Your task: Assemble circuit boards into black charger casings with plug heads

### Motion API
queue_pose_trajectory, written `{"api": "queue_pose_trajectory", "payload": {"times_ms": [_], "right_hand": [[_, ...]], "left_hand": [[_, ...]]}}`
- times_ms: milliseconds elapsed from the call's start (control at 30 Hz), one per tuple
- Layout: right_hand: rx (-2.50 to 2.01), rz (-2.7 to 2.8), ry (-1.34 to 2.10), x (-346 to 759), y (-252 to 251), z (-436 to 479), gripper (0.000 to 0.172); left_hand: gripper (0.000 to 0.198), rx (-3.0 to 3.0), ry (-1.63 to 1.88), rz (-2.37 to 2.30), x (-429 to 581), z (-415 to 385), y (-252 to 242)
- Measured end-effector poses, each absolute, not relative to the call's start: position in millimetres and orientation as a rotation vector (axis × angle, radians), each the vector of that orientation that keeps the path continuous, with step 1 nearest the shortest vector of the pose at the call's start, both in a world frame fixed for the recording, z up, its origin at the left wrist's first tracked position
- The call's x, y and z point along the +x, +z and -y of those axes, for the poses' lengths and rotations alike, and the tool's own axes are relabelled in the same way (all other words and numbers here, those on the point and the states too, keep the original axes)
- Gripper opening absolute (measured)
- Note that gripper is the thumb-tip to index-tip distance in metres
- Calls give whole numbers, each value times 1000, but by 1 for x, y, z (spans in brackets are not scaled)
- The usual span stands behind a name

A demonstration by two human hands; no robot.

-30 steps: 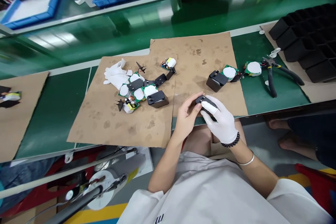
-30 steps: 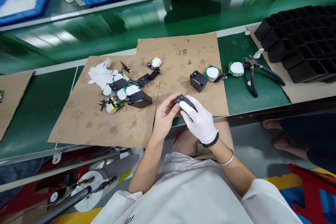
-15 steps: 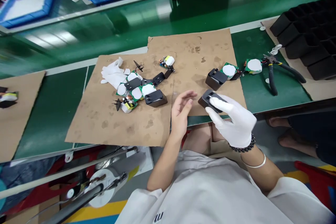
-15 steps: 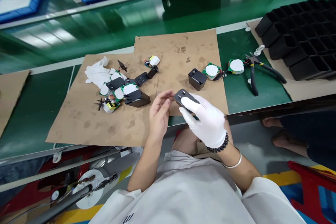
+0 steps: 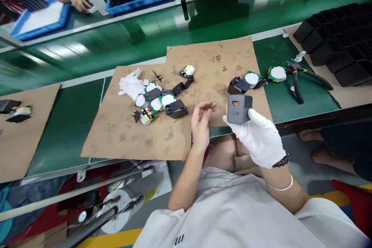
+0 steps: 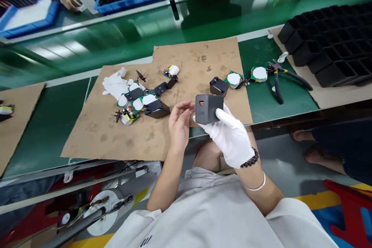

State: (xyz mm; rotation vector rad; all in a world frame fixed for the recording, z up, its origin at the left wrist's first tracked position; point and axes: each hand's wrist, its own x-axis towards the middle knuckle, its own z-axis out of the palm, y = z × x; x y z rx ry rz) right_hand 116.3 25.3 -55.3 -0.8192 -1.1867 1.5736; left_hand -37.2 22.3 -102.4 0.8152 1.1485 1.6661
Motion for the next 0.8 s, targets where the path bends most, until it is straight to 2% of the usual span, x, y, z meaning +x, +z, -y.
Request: {"api": "queue_pose_trajectory", "payload": {"times_ms": [300, 367, 533, 600, 667, 733, 800], "right_hand": [[-809, 1422, 1530, 109, -39, -25, 49], [-812, 1348, 1627, 111, -35, -21, 44], [-847, 967, 1962, 118, -12, -35, 20], [-889, 1057, 1801, 115, 4, -71, 25], [-930, 1339, 1334, 105, 23, -129, 37], [-1204, 1769, 763, 91, 40, -197, 48], [-1336, 1908, 692, 76, 52, -260, 54]], "left_hand": [[18, 762, 1641, -1117, -37, -20, -100], [17, 771, 1638, -1116, -38, -19, -101], [14, 1060, 1644, -1273, -34, -11, -99], [15, 1344, 1580, -1421, -29, -4, -98], [16, 1652, 1465, -1596, -22, 0, -99], [15, 1947, 1367, -1780, -14, 2, -102], [15, 2193, 1294, -1941, -7, -1, -106]]}}
